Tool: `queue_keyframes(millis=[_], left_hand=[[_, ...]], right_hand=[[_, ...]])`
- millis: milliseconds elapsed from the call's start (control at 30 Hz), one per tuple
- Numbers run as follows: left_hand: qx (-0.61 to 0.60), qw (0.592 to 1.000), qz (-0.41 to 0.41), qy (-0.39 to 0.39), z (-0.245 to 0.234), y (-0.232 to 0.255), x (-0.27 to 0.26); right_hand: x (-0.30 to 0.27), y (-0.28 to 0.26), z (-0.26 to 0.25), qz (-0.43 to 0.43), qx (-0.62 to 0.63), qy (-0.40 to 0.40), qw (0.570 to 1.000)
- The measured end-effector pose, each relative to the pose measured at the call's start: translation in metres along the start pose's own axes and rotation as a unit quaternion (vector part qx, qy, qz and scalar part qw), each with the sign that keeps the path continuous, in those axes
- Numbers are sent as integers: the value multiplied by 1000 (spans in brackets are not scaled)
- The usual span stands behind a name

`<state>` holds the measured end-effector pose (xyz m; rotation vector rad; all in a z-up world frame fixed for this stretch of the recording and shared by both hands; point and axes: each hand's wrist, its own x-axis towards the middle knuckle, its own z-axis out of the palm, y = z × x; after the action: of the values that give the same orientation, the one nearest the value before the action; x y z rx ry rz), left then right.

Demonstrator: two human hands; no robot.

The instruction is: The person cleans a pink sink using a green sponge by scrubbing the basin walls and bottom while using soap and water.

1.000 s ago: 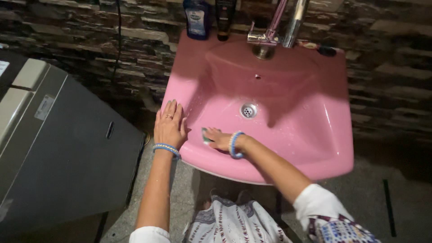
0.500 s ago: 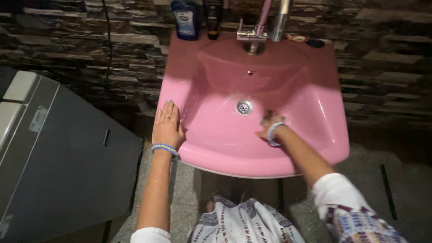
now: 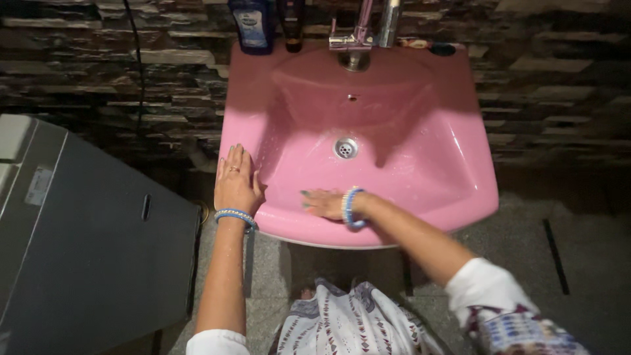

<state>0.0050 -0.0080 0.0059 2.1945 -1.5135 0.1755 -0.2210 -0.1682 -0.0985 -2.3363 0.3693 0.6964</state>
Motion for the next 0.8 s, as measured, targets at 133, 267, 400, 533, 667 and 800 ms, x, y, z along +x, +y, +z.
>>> queue_keyframes(millis=[133, 267, 400, 533, 667, 800], left_hand=[[-2, 1000, 4, 8, 2, 0, -1], [20, 1000, 4, -7, 2, -1, -1], [35, 999, 1, -20, -1, 1, 1], [24, 999, 2, -22, -4, 4, 0], [29, 999, 7, -16, -1, 1, 0], [29, 999, 10, -9, 2, -1, 0]], right_hand=[[-78, 86, -5, 95, -99, -60, 989], [-121, 156, -12, 162, -116, -64, 978], [-113, 130, -10, 308, -113, -28, 944], [-66, 91, -4, 183, -138, -11, 973], [-8, 38, 1, 24, 90, 69, 993], [18, -21, 1, -47, 227, 108, 967]])
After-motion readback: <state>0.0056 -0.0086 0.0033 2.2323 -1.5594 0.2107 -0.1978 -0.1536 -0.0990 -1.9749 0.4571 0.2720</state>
